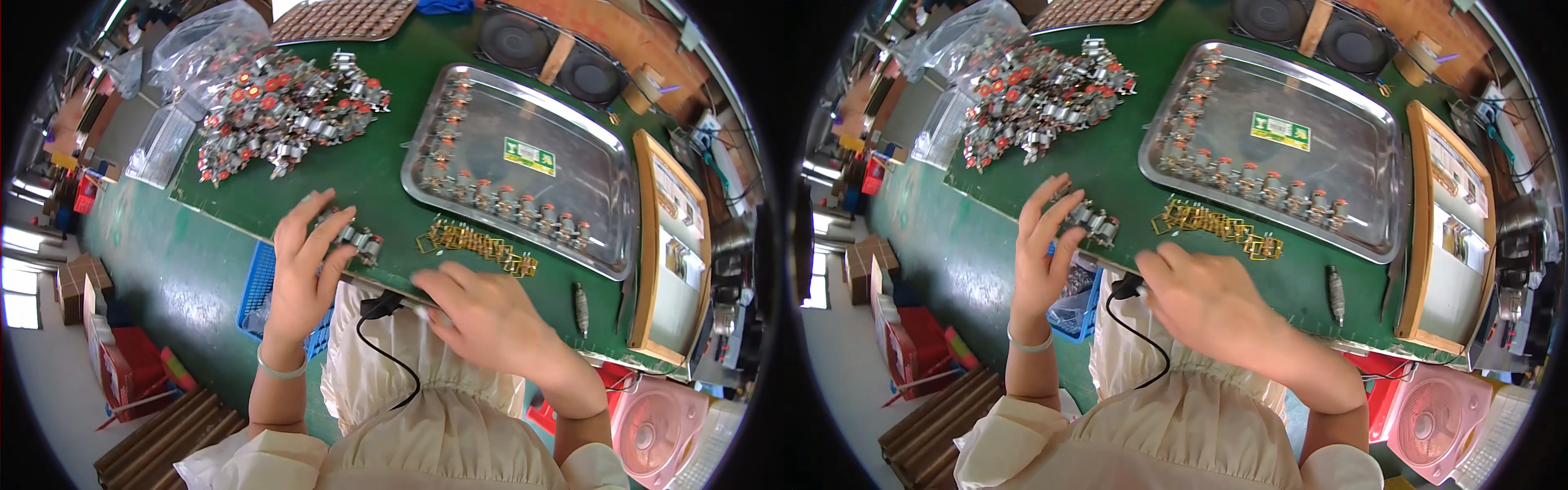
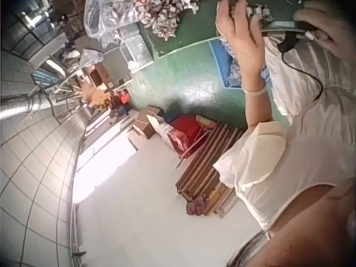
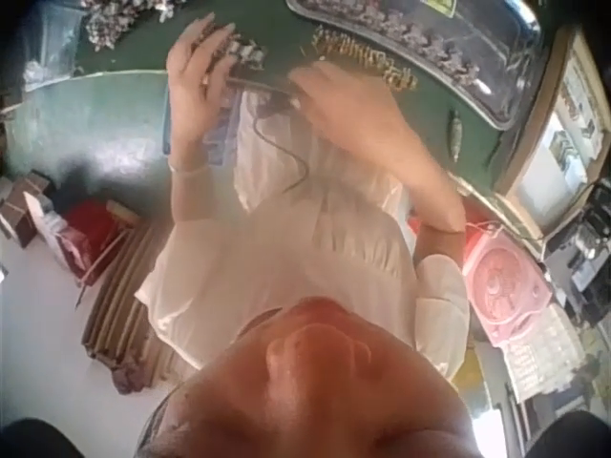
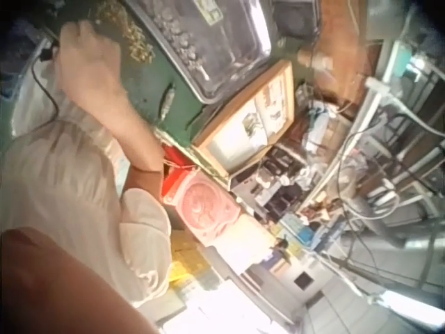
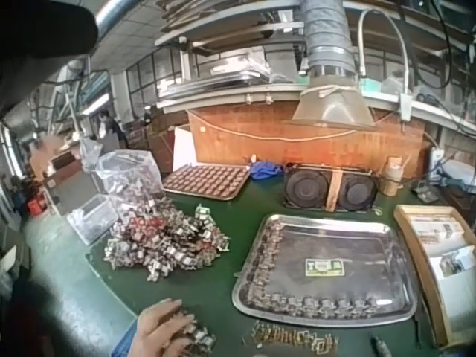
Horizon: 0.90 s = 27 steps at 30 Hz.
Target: Assembling small electronic components using manual tools at a workbench.
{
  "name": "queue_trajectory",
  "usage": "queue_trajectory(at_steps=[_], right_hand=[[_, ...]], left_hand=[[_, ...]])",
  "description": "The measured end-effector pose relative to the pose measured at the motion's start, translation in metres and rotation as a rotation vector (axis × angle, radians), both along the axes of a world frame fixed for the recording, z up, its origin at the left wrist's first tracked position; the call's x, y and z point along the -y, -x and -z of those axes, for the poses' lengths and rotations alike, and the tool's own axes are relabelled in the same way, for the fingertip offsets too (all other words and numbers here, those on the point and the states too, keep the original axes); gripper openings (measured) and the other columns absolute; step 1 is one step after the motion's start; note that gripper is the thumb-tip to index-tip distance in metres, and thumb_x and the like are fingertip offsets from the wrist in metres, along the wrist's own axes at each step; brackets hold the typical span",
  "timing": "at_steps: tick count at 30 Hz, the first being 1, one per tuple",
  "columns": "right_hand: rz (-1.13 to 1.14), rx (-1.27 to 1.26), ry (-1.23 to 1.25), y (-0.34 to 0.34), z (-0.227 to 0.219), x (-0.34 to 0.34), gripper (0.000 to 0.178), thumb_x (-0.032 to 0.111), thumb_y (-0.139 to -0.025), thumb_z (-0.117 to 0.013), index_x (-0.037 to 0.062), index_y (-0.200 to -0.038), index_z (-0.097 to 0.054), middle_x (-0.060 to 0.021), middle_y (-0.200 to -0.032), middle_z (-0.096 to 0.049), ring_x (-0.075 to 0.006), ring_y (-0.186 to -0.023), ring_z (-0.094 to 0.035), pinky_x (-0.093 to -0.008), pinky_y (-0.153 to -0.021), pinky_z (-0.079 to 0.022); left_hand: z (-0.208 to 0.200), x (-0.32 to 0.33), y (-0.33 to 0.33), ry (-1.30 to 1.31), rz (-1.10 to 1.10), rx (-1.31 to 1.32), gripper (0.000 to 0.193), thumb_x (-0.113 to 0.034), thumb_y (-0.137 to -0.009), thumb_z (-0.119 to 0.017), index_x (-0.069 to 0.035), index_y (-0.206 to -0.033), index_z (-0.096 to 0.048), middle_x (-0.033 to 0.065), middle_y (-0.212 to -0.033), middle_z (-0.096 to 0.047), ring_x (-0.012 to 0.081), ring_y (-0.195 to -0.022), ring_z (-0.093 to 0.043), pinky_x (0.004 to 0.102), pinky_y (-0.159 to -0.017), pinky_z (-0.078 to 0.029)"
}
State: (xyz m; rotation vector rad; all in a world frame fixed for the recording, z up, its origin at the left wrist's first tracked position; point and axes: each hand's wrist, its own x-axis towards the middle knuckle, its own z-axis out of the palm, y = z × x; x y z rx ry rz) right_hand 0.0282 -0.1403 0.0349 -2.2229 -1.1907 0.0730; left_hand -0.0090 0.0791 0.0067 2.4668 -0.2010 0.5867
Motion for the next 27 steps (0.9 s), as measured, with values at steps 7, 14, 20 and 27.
queue_trajectory(at_steps=[7,14,20,27], right_hand=[[0.168,0.172,0.136,-0.016,0.028,-0.075,0.024,0.015,-0.069,-0.063,-0.0043,-0.08,-0.053,-0.0134,-0.07,-0.056,-0.0226,-0.059,-0.062,-0.0296,-0.047,-0.049],[-0.011,-0.53,0.1,-0.043,-0.013,-0.043,0.028,0.021,-0.069,-0.067,0.0005,-0.086,-0.059,-0.0082,-0.068,-0.058,-0.0173,-0.059,-0.055,-0.0277,-0.054,-0.043],[0.161,-0.908,-0.462,-0.009,-0.01,-0.028,0.027,0.019,-0.079,-0.065,-0.0001,-0.096,-0.057,0.0012,-0.075,-0.054,-0.0034,-0.065,-0.043,-0.0185,-0.058,-0.037],[0.213,-0.267,-0.45,-0.005,-0.011,0.012,0.023,0.0,-0.07,-0.065,0.0007,-0.091,-0.055,-0.0056,-0.075,-0.053,-0.0115,-0.063,-0.05,-0.0243,-0.054,-0.04]], left_hand=[[0.022,-0.01,-0.003,-0.032,0.077,0.018,0.025,-0.005,-0.072,-0.061,-0.006,-0.098,-0.063,0.0126,-0.117,-0.051,0.0364,-0.119,-0.036,0.0444,-0.1,-0.027],[0.025,-0.009,-0.004,-0.094,0.067,0.062,0.029,-0.011,-0.069,-0.066,-0.013,-0.097,-0.064,0.0103,-0.113,-0.052,0.0351,-0.119,-0.035,0.0475,-0.097,-0.027],[0.024,0.033,-0.003,0.2,0.174,0.429,0.034,-0.008,-0.071,-0.065,-0.001,-0.103,-0.057,0.0112,-0.101,-0.058,0.0283,-0.092,-0.054,0.0424,-0.087,-0.037],[0.006,0.065,-0.004,0.64,0.325,0.037,0.031,0.004,-0.077,-0.057,0.0,-0.108,-0.056,0.0124,-0.099,-0.057,0.0211,-0.084,-0.055,0.0275,-0.069,-0.045]])
